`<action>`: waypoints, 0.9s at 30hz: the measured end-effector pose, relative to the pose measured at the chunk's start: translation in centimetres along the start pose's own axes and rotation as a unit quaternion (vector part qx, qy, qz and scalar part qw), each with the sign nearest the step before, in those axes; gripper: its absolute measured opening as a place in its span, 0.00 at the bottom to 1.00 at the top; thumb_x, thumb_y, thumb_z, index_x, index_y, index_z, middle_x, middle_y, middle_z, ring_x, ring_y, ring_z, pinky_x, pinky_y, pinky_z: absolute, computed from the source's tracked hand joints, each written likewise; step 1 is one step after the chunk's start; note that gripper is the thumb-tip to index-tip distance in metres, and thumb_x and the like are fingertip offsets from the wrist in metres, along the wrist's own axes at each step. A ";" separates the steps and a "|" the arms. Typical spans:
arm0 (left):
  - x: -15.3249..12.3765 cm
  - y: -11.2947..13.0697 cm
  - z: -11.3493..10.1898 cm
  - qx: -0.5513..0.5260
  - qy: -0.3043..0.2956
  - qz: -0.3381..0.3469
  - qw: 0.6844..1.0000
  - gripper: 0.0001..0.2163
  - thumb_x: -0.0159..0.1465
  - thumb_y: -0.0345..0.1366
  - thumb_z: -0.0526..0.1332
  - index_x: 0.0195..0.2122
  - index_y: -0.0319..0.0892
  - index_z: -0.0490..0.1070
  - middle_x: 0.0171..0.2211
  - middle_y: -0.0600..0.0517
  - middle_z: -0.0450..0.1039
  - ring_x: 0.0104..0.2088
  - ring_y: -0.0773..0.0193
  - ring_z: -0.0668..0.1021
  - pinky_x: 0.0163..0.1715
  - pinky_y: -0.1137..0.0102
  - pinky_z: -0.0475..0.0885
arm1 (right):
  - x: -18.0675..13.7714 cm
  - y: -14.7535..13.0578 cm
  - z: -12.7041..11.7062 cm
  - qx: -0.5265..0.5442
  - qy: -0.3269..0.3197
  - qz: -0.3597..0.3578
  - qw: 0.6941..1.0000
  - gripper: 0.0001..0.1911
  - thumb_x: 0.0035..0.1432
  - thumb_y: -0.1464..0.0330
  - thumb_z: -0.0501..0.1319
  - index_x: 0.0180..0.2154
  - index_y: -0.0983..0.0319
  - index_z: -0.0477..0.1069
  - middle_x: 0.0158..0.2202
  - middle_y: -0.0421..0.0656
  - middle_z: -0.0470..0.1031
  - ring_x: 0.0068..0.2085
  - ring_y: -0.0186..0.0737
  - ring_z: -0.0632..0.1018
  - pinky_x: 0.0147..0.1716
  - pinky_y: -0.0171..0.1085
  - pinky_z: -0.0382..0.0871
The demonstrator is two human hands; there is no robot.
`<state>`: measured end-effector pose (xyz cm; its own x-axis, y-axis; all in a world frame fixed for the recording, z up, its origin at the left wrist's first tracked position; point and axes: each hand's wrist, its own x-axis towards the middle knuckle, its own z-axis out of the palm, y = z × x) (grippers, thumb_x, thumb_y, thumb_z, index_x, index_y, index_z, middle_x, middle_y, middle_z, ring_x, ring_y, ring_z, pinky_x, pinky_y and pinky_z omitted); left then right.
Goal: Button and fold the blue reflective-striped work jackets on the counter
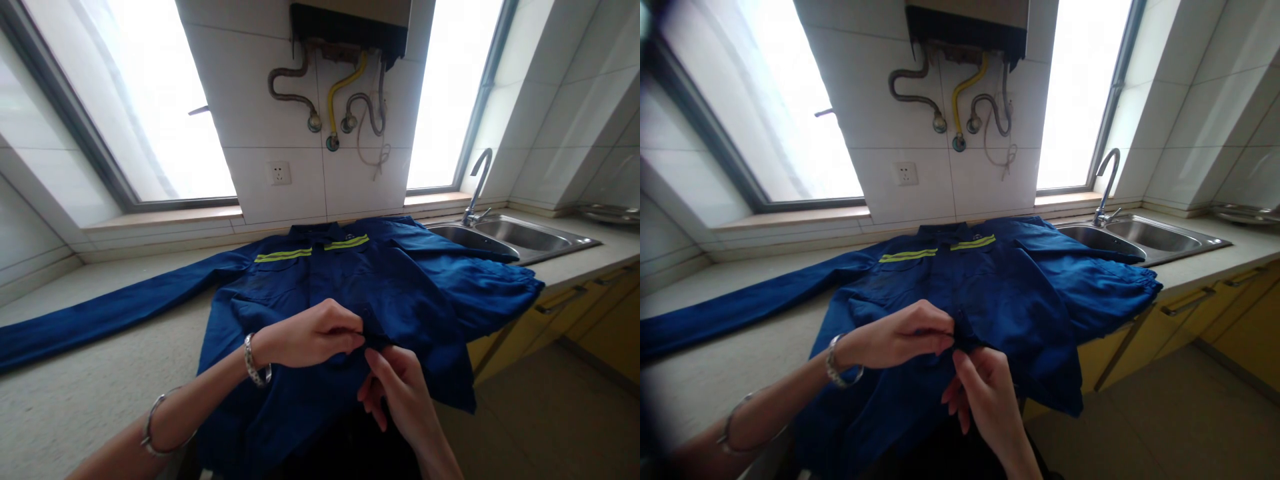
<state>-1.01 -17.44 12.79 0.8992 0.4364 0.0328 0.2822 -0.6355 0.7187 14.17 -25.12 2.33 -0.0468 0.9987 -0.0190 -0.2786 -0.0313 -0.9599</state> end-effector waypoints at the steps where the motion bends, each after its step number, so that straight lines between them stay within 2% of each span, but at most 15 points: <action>1: 0.0 -0.1 0.0 0.001 0.002 0.004 1.000 0.15 0.66 0.38 0.53 0.23 0.37 0.64 0.21 0.56 0.61 0.23 0.73 0.64 0.25 0.77 0.58 | 0.0 0.0 0.1 -0.008 -0.008 0.004 1.000 0.29 0.51 0.47 0.61 0.18 0.67 0.66 0.15 0.44 0.70 0.10 0.26 0.64 0.06 0.23 0.51; 6: 0.0 -0.5 0.0 -0.020 0.034 -0.003 0.999 0.16 0.65 0.41 0.54 0.24 0.36 0.66 0.22 0.55 0.62 0.24 0.72 0.63 0.24 0.77 0.58 | -0.3 0.0 0.7 -0.011 0.007 -0.023 1.000 0.29 0.51 0.46 0.61 0.18 0.67 0.67 0.14 0.43 0.69 0.09 0.27 0.65 0.05 0.24 0.52; 12: 0.1 -0.4 0.6 -0.059 0.073 -0.021 0.995 0.16 0.64 0.41 0.55 0.23 0.36 0.66 0.19 0.57 0.57 0.22 0.73 0.59 0.21 0.76 0.53 | -0.2 1.2 1.7 0.003 0.060 -0.084 0.995 0.28 0.53 0.47 0.60 0.19 0.65 0.68 0.12 0.42 0.68 0.10 0.30 0.67 0.06 0.26 0.58; 17: 0.1 -0.1 0.6 -0.022 0.054 -0.005 0.998 0.15 0.62 0.39 0.58 0.21 0.38 0.58 0.19 0.59 0.53 0.21 0.74 0.55 0.20 0.77 0.51 | 0.1 1.6 2.2 -0.008 0.070 -0.113 0.991 0.28 0.54 0.47 0.59 0.22 0.66 0.71 0.15 0.44 0.72 0.11 0.34 0.71 0.08 0.28 0.63; 20: 0.2 -0.4 0.6 -0.043 0.044 -0.011 0.998 0.17 0.62 0.41 0.58 0.21 0.39 0.55 0.18 0.60 0.50 0.21 0.75 0.54 0.19 0.77 0.50 | 0.2 1.2 2.5 -0.009 0.090 -0.121 0.988 0.28 0.54 0.47 0.59 0.22 0.66 0.72 0.15 0.44 0.72 0.11 0.34 0.71 0.08 0.29 0.64; 24: 0.4 -0.8 1.0 -0.121 0.065 -0.029 0.990 0.21 0.62 0.43 0.58 0.19 0.41 0.51 0.19 0.60 0.44 0.21 0.75 0.50 0.18 0.76 0.47 | 0.4 1.1 3.1 0.010 0.105 -0.133 0.985 0.29 0.54 0.47 0.58 0.19 0.66 0.70 0.15 0.44 0.72 0.11 0.34 0.70 0.09 0.29 0.65; 27: 0.5 -0.8 1.3 -0.107 0.091 -0.014 0.990 0.21 0.63 0.42 0.58 0.19 0.41 0.48 0.19 0.60 0.43 0.20 0.75 0.50 0.18 0.75 0.46 | 0.4 1.4 3.4 0.027 0.112 -0.134 0.984 0.29 0.56 0.47 0.57 0.19 0.66 0.70 0.14 0.44 0.71 0.11 0.33 0.70 0.09 0.29 0.65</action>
<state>-0.39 -17.52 11.31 0.8112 0.5721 0.1207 0.2115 -0.4796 0.8516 10.46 -24.87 1.92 0.2458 0.9549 0.1664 -0.3039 0.2389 -0.9222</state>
